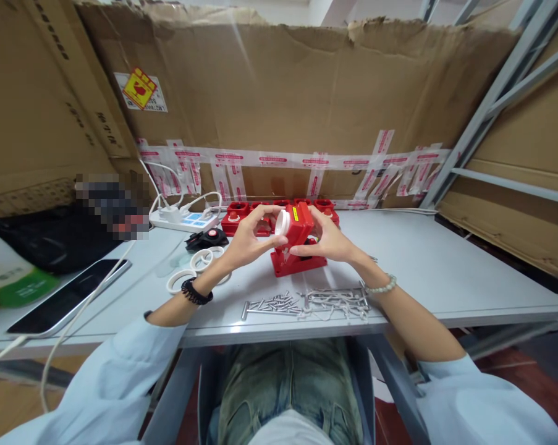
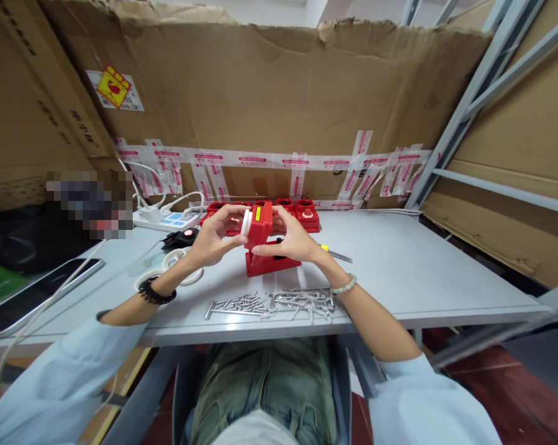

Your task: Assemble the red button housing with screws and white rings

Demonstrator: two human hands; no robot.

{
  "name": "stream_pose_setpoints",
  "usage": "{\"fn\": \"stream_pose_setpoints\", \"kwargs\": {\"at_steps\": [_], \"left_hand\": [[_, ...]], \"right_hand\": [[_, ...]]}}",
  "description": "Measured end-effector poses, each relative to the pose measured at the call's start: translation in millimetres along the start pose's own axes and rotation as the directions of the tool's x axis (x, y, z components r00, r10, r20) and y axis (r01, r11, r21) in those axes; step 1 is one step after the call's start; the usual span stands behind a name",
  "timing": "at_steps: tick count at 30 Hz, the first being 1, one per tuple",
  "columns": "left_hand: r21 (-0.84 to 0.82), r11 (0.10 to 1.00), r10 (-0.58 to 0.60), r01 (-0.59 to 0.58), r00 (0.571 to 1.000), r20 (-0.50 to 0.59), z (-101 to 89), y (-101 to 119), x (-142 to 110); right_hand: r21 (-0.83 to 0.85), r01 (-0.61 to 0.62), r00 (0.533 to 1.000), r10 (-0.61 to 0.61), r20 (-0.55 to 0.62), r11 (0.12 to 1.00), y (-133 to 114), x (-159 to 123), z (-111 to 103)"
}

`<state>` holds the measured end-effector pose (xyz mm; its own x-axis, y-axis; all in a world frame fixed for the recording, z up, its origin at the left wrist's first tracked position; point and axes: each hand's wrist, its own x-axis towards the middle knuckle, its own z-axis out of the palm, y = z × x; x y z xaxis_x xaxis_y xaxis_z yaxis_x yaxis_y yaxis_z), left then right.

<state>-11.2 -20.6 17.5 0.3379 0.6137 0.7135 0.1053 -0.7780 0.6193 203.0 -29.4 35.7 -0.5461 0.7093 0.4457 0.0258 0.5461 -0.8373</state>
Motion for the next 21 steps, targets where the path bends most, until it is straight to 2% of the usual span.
{"fn": "stream_pose_setpoints", "kwargs": {"at_steps": [10, 17, 21], "left_hand": [[-0.093, 0.996, -0.016, 0.016, 1.0, 0.0, 1.8, -0.1, 0.1], [-0.264, 0.964, -0.009, 0.029, 0.997, 0.076, 1.1, 0.4, 2.5], [-0.245, 0.969, -0.019, 0.031, 0.998, 0.052, 0.6, 3.0, 2.0]], "right_hand": [[0.004, 0.01, 1.0, -0.01, -0.001, 1.0, -1.2, -0.4, 0.5], [0.019, -0.015, 1.0, 0.016, -0.017, 1.0, -0.8, 0.1, -0.9], [0.046, -0.013, 0.999, 0.015, -0.042, 0.999, 3.1, 1.8, -1.8]]}}
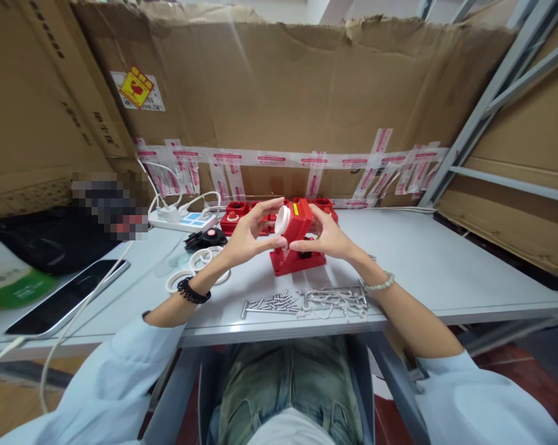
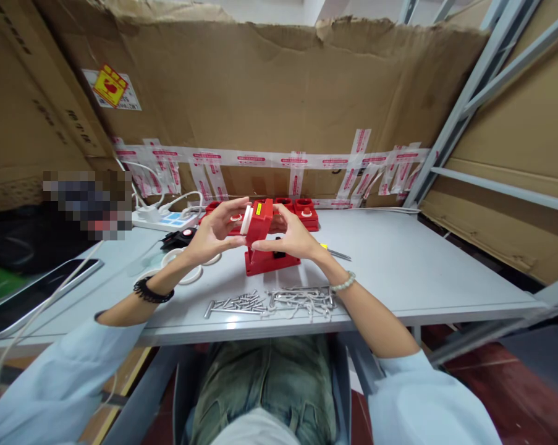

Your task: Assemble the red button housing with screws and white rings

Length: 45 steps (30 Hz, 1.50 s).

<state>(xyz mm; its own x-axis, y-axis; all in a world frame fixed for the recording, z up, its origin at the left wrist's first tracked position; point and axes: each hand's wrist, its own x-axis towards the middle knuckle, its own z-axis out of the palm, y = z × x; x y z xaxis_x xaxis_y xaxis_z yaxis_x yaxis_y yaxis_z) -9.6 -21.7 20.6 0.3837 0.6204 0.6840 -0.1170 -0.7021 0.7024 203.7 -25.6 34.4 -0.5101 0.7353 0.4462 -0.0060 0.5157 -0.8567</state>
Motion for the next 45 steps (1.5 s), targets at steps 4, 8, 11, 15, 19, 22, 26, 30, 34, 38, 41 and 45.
{"fn": "stream_pose_setpoints", "kwargs": {"at_steps": [4, 8, 11, 15, 19, 22, 26, 30, 34, 38, 41, 45], "left_hand": [[0.063, 0.997, -0.044, 0.048, 0.997, -0.069, 0.0, 2.0, -1.2], [0.074, 0.996, -0.043, 0.047, 0.998, -0.048, -1.5, 3.9, -0.5], [0.01, 1.0, -0.018, 0.018, 1.0, 0.0, -2.5, 6.4, 0.5], [-0.032, 0.999, -0.022, 0.021, 1.0, -0.02, -2.6, 8.6, 1.0], [0.016, 1.0, -0.013, 0.014, 0.996, -0.088, -2.5, 7.9, 1.0], [0.032, 0.999, 0.011, -0.008, 0.994, -0.104, -2.0, 5.9, 1.2], [0.04, 0.999, 0.021, -0.017, 0.995, -0.095, -1.1, 2.8, 1.3], [0.055, 0.998, 0.001, 0.007, 0.991, -0.132, -0.2, 1.1, 0.9], [0.051, 0.998, -0.012, 0.02, 0.989, -0.145, 0.9, 2.3, 0.5], [0.055, 0.998, -0.025, 0.034, 0.987, -0.159, 1.9, 4.1, 0.3], [0.045, 0.997, -0.047, 0.056, 0.984, -0.173, 2.9, 4.6, 0.2], [0.022, 0.995, -0.093, 0.099, 0.979, -0.182, 3.6, 4.8, 0.1]], "right_hand": [[0.01, 0.017, 1.0, -0.017, -0.007, 1.0, 2.2, 0.6, -0.5], [0.005, -0.007, 1.0, 0.007, 0.004, 1.0, 1.1, 0.0, -1.0], [-0.006, -0.042, 0.999, 0.042, 0.016, 0.999, 0.0, 0.1, -1.0], [0.004, -0.048, 0.999, 0.048, 0.009, 0.999, -1.0, 0.3, 0.1], [0.006, -0.034, 0.999, 0.034, -0.002, 0.999, -1.8, 0.3, 1.6], [0.017, -0.01, 1.0, 0.01, -0.007, 1.0, -1.4, 0.2, 2.4], [-0.004, 0.021, 1.0, -0.021, -0.023, 1.0, -1.1, -0.6, 3.7], [-0.055, 0.084, 0.995, -0.087, -0.049, 0.995, -3.0, -1.3, 5.7], [-0.078, 0.133, 0.989, -0.138, -0.053, 0.988, -2.5, -1.1, 6.9], [-0.106, 0.148, 0.986, -0.155, -0.058, 0.983, 0.6, -1.2, 6.1], [-0.159, 0.169, 0.982, -0.18, -0.059, 0.973, 0.8, -2.0, 5.1], [-0.282, 0.191, 0.975, -0.214, -0.053, 0.94, -0.3, -3.3, 4.2]]}}
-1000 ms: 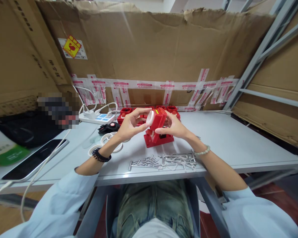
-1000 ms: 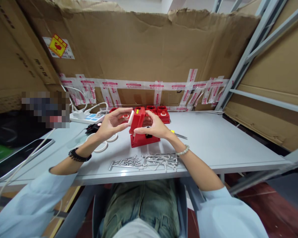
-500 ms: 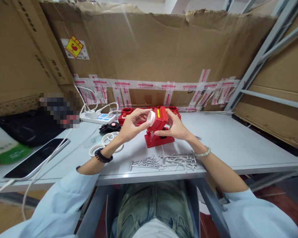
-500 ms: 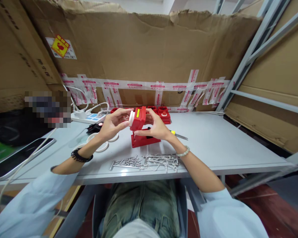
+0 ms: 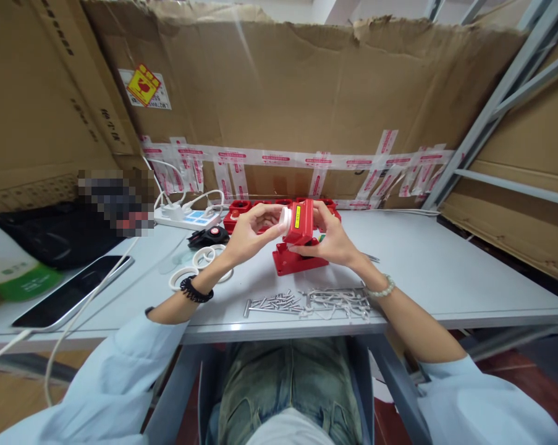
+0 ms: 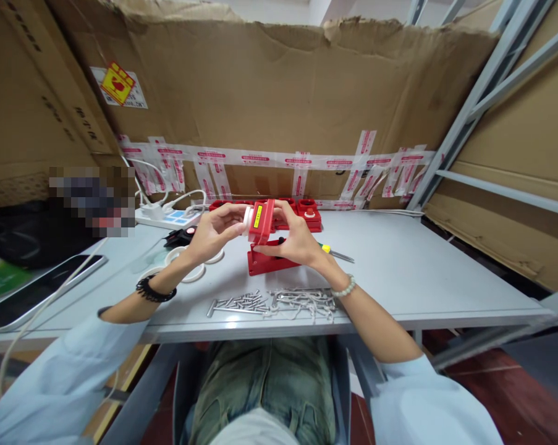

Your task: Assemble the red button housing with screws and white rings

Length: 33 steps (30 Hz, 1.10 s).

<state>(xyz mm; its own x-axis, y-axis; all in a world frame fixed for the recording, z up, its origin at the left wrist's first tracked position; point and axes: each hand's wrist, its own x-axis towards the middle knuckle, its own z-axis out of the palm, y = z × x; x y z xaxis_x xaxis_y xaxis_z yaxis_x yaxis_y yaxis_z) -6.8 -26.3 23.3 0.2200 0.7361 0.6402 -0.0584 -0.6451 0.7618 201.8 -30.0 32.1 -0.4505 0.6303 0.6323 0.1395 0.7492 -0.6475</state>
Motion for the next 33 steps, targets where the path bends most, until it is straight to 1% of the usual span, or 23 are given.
{"fn": "stream_pose_setpoints", "kwargs": {"at_steps": [6, 11, 17, 21, 27, 30, 33], "left_hand": [[0.017, 0.997, -0.073, 0.073, 0.997, -0.004, 0.7, -0.5, 1.1], [0.042, 0.993, -0.11, 0.11, 0.994, -0.014, 2.8, 0.3, 0.9], [0.042, 0.99, -0.135, 0.136, 0.991, -0.021, 2.8, -0.7, 0.6], [0.004, 0.994, -0.109, 0.108, 0.994, 0.015, 1.9, -0.3, 1.1], [0.0, 0.997, -0.08, 0.08, 0.997, 0.005, 2.1, -1.3, 0.2], [0.005, 1.0, -0.018, 0.018, 0.999, 0.033, 1.4, -1.2, 0.1], [0.009, 0.996, 0.083, -0.084, 0.992, 0.091, -0.5, 2.1, 0.3]], "right_hand": [[-0.163, 0.055, 0.997, -0.062, -0.037, 0.985, 5.2, -1.5, -0.9], [-0.248, 0.117, 0.991, -0.13, -0.038, 0.962, 8.1, -2.4, -0.4], [-0.334, 0.114, 0.989, -0.137, -0.046, 0.936, 7.4, -3.3, 0.3], [-0.286, 0.109, 0.992, -0.123, -0.034, 0.952, 6.9, -2.7, -1.1], [-0.232, 0.103, 0.992, -0.118, -0.051, 0.967, 6.9, -2.1, -1.0], [-0.183, 0.067, 0.995, -0.079, -0.057, 0.981, 4.8, -1.7, -0.7], [-0.078, 0.003, 1.0, -0.005, -0.027, 0.997, 1.0, -1.0, -1.5]]}}
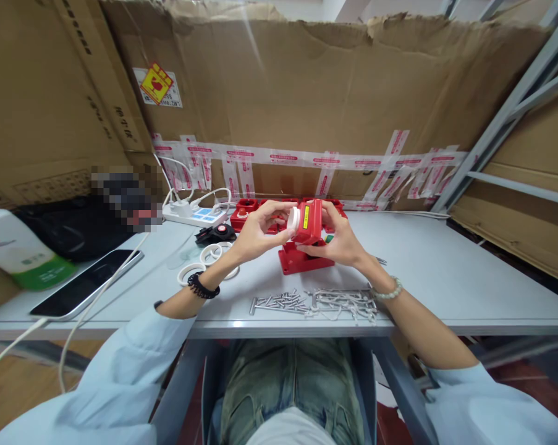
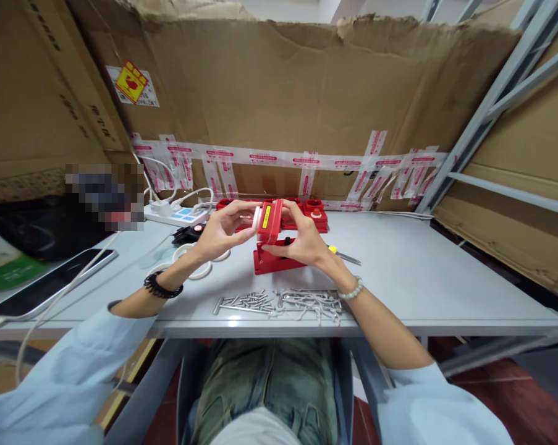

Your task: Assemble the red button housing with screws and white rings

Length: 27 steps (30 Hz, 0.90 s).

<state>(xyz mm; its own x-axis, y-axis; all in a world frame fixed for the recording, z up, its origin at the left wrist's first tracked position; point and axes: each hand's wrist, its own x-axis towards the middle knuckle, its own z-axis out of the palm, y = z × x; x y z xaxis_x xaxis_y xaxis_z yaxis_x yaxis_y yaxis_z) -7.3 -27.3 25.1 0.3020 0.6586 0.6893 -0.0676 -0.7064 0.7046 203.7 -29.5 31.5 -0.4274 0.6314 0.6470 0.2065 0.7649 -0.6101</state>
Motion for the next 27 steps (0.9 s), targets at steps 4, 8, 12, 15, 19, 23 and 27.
{"fn": "stream_pose_setpoints", "kwargs": {"at_steps": [4, 8, 12, 15, 19, 23, 27], "left_hand": [[0.027, 0.994, 0.099, -0.101, 0.991, 0.09, -3.2, 6, 0], [0.058, 0.988, 0.133, -0.142, 0.982, 0.133, -5.6, 10, 0], [0.057, 0.991, 0.116, -0.124, 0.984, 0.132, -5.9, 13, 0], [0.044, 0.999, 0.029, -0.032, 0.998, 0.047, -4.8, 14, 0], [0.048, 0.994, -0.097, 0.097, 0.995, 0.006, -4.6, 13, 0], [0.057, 0.998, -0.023, 0.017, 0.993, 0.118, -6.7, 12, 0], [0.085, 0.996, -0.043, 0.037, 0.996, 0.074, -5.9, 7, 0]], "right_hand": [[0.144, -0.073, 0.996, 0.064, 0.067, 0.987, -2, 1, -2], [0.239, -0.179, 0.979, 0.149, 0.136, 0.954, 3, 3, -4], [0.3, -0.243, 0.967, 0.206, 0.15, 0.923, 5, 4, -3], [0.31, -0.256, 0.965, 0.222, 0.141, 0.916, 3, 5, -1], [0.31, -0.268, 0.961, 0.228, 0.159, 0.912, 1, 4, 0], [0.314, -0.272, 0.96, 0.233, 0.157, 0.91, 5, 4, 0], [0.314, -0.255, 0.965, 0.217, 0.15, 0.915, 7, 4, 0]]}}
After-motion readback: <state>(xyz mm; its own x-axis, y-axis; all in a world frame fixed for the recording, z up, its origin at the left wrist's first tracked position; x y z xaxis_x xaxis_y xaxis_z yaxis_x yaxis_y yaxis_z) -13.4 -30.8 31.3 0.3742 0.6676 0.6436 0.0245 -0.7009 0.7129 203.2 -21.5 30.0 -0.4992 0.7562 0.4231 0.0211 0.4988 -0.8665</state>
